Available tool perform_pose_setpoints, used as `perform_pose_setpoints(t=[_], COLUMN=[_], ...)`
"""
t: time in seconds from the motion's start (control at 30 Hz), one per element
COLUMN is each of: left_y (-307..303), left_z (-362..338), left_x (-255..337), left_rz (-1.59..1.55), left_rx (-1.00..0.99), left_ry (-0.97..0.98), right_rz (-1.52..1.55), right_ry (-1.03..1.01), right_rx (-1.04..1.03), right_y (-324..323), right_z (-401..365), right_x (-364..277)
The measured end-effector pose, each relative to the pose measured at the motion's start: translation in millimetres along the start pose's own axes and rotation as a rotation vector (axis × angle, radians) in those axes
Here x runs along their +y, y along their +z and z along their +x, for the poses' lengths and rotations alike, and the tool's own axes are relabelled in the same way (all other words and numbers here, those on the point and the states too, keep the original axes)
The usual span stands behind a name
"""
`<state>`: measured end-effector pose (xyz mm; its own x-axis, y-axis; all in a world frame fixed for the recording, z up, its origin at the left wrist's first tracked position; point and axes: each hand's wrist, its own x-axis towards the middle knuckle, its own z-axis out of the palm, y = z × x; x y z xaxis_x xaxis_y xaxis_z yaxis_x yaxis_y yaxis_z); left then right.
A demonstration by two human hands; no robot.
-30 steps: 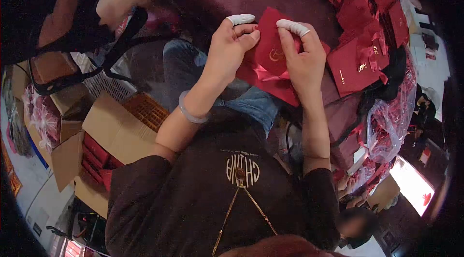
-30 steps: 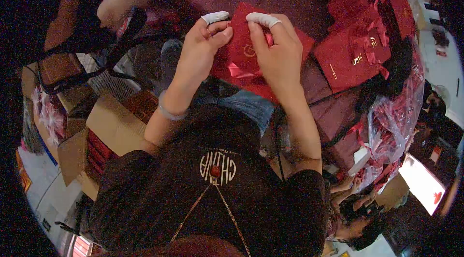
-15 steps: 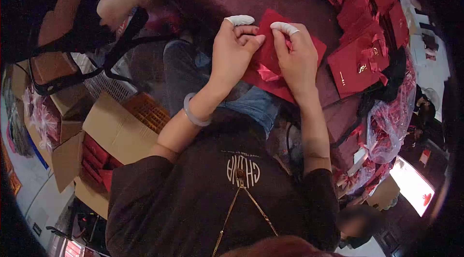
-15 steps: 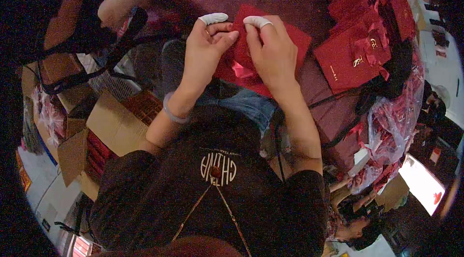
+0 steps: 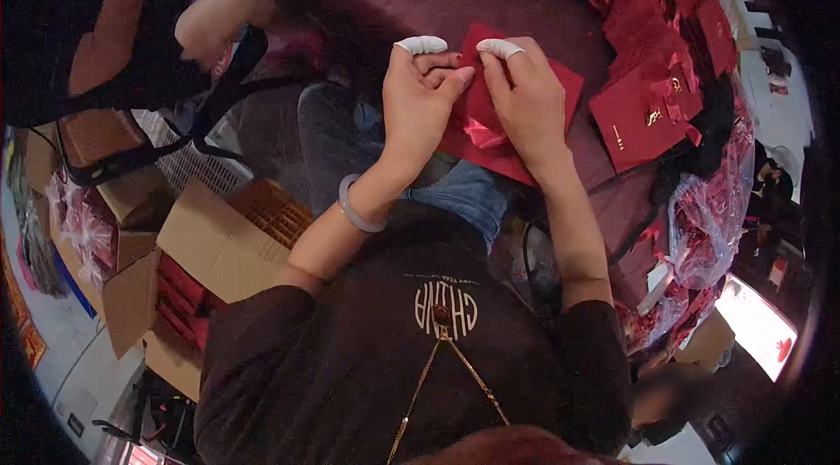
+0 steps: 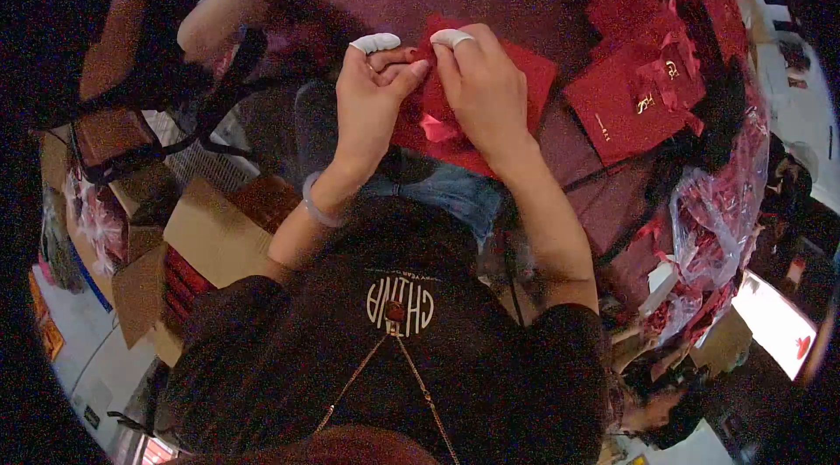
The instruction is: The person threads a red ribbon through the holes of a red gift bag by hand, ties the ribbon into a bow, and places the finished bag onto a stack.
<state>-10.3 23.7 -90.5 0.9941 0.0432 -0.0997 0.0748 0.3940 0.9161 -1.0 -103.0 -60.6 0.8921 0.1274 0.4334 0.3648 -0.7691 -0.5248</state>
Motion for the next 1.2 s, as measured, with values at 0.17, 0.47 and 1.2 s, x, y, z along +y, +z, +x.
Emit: perform_pose_setpoints(t=[0.17,0.47,1.2], left_y=[0,5,6], left_z=[-5,-13,2], left_x=[3,3,9], left_rz=[-0.08,0.158,0.755], left_rx=[0.025,0.06,-0.108], left_ry=[-0.036,0.12,0.29], right_rz=[0.285,0.163,0.57], right_ry=[0.083,-0.052,0.413], right_rx=[-0.161,-0.075,-0.226], right_y=[-12,-8,-21], right_z=[6,-2,-6], right_x=[9,6,34])
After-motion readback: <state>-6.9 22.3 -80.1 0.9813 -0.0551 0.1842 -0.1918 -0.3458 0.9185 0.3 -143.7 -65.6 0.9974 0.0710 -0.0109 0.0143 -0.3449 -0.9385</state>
